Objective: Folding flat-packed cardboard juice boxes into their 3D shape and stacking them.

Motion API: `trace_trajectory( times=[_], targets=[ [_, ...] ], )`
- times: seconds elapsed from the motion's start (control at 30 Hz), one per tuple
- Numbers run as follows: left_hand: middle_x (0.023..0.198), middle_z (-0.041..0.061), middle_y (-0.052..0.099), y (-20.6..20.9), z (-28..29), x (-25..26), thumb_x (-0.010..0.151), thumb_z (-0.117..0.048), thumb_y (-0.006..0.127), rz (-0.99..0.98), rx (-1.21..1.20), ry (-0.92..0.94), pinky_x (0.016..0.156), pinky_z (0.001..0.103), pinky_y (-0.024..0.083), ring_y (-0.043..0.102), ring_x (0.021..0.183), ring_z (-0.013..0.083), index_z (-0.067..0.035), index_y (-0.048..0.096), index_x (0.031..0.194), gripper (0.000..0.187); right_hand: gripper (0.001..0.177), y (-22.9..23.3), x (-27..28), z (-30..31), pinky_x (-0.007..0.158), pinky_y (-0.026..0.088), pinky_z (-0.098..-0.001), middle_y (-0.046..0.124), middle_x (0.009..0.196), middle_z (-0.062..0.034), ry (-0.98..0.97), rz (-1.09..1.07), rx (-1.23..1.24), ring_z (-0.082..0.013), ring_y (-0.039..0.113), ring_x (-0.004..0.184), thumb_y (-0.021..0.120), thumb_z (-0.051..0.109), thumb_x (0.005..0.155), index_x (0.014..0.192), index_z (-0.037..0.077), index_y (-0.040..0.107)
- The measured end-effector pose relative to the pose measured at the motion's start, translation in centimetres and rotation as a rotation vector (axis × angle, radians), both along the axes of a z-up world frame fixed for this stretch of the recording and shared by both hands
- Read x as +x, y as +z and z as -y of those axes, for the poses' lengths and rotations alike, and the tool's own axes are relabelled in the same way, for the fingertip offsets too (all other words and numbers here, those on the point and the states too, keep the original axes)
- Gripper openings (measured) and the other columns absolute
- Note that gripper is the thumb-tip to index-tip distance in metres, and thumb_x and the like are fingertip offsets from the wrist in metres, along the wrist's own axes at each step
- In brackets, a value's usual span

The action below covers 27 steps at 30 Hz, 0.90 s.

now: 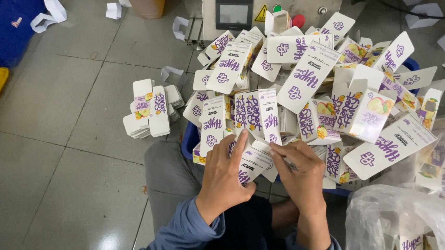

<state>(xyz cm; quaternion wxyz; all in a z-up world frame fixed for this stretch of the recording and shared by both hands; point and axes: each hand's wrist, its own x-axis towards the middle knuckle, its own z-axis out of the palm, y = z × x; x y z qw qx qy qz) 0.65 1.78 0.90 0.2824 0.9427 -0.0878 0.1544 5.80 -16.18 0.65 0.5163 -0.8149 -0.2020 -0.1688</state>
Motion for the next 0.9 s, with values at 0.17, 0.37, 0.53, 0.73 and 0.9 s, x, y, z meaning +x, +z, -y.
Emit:
trace_trajectory(
  times=[0.17, 0.37, 0.53, 0.73, 0.9],
  targets=[
    [0.134, 0.026, 0.051, 0.2, 0.5, -0.4, 0.051, -0.015, 0.08, -0.002, -0.006, 0.073, 0.094, 0.047, 0.044, 0.056, 0.108, 0.0396, -0.009, 0.034, 0.155, 0.114, 0.022, 1.0, -0.6, -0.2, 0.059, 0.047, -0.0258, 0.065, 0.082, -0.0048, -0.013, 0.014, -0.077, -0.0147, 0.057, 0.066, 0.079, -0.005, 0.079, 0.1, 0.001, 0.079],
    [0.132, 0.026, 0.05, 1.0, 0.5, -0.3, 0.05, -0.014, 0.079, -0.05, -0.14, 0.063, 0.093, 0.047, 0.047, 0.059, 0.108, 0.0409, -0.007, 0.026, 0.157, 0.12, 0.035, 1.9, -0.9, 0.1, 0.061, 0.045, -0.0259, 0.062, 0.088, -0.0053, 0.156, -0.029, -0.076, -0.015, 0.053, 0.069, 0.072, -0.006, 0.08, 0.114, -0.001, 0.075],
    [0.129, 0.027, 0.052, 1.2, 0.5, -0.4, 0.051, -0.012, 0.076, -0.055, -0.171, 0.041, 0.09, 0.045, 0.047, 0.059, 0.105, 0.0397, -0.004, 0.025, 0.156, 0.118, 0.032, 1.4, -0.6, 0.1, 0.064, 0.047, -0.0277, 0.06, 0.085, -0.004, 0.144, 0.06, -0.115, -0.0166, 0.055, 0.072, 0.081, 0.0, 0.078, 0.109, 0.001, 0.077],
    [0.129, 0.025, 0.051, 0.9, 0.6, -0.6, 0.052, -0.014, 0.072, -0.008, -0.136, 0.024, 0.091, 0.047, 0.046, 0.057, 0.105, 0.0383, -0.005, 0.028, 0.154, 0.112, 0.029, -0.2, 0.3, 0.5, 0.077, 0.05, -0.0292, 0.064, 0.079, -0.0018, 0.193, 0.082, -0.006, -0.0151, 0.059, 0.079, 0.086, 0.0, 0.071, 0.098, 0.003, 0.08],
    [0.139, 0.028, 0.048, 1.7, 1.3, -1.2, 0.056, -0.017, 0.073, 0.011, -0.234, -0.065, 0.104, 0.048, 0.043, 0.054, 0.122, 0.0423, 0.003, 0.022, 0.153, 0.111, 0.035, -1.7, 0.0, -0.9, 0.107, 0.055, -0.04, 0.072, 0.124, -0.0107, 0.266, 0.049, 0.21, -0.0279, 0.068, 0.12, 0.077, 0.004, 0.079, 0.114, 0.005, 0.075]
  ],
)
